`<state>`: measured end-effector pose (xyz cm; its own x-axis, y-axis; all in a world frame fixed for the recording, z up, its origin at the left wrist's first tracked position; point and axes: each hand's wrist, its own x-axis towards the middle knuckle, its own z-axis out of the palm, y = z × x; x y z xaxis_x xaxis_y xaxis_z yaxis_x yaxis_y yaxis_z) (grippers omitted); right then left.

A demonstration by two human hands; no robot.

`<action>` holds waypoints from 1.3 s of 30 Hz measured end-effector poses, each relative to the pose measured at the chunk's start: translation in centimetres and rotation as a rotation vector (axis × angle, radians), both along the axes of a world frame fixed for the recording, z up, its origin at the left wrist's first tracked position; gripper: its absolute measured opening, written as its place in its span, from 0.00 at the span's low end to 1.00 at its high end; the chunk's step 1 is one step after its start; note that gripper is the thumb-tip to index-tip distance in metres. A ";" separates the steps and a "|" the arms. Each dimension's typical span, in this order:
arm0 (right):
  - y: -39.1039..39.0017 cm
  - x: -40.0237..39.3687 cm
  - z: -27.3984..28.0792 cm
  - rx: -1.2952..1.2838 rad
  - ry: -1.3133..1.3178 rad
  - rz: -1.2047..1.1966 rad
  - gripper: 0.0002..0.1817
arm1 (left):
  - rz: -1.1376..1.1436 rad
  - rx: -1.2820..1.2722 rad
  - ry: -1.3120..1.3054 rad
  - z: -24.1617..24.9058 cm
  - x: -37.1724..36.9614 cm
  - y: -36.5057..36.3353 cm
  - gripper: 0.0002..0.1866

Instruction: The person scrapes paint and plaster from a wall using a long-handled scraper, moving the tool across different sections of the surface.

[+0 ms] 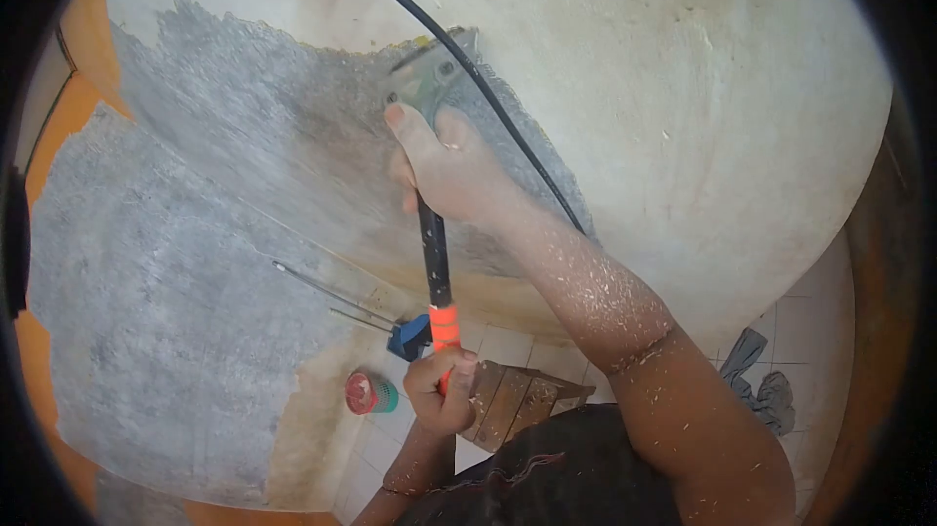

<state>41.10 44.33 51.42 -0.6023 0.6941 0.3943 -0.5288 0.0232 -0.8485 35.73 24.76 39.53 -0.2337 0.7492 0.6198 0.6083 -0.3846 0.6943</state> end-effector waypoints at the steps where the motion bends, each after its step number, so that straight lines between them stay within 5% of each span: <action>1: 0.0 0.0 -0.1 -0.001 0.002 -0.003 0.24 | 0.007 0.019 0.020 0.3 -0.1 0.1 0.04; 9: -0.8 1.4 -5.8 -0.130 -0.135 -0.009 0.24 | -0.059 -0.171 -0.098 -3.6 2.8 -0.9 0.05; 14: 0.4 0.9 -0.8 0.063 -0.062 0.005 0.25 | -0.089 -0.034 0.083 1.3 2.4 0.9 0.07; 18: -0.4 1.9 -1.5 0.017 -0.134 -0.013 0.26 | -0.036 -0.039 0.004 -1.1 2.2 0.1 0.06; 23: -0.8 1.3 -7.3 -0.089 -0.114 0.046 0.26 | -0.103 -0.423 -0.126 -3.2 3.7 -2.0 0.07; 27: -0.4 1.3 -3.2 -0.031 -0.079 -0.010 0.26 | -0.043 -0.104 0.004 -1.3 2.0 -0.8 0.05; 30: -0.5 0.6 -2.0 -0.014 0.013 -0.012 0.26 | -0.018 -0.087 0.054 1.5 1.2 -0.5 0.05; 39: -0.8 1.2 -6.1 -0.116 -0.042 -0.030 0.24 | -0.024 -0.247 -0.050 -1.8 2.2 -1.8 0.07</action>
<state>42.26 43.55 45.28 -0.5947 0.7517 0.2850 -0.4932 -0.0612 -0.8678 37.97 22.95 37.70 -0.2397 0.8821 0.4054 0.5634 -0.2137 0.7981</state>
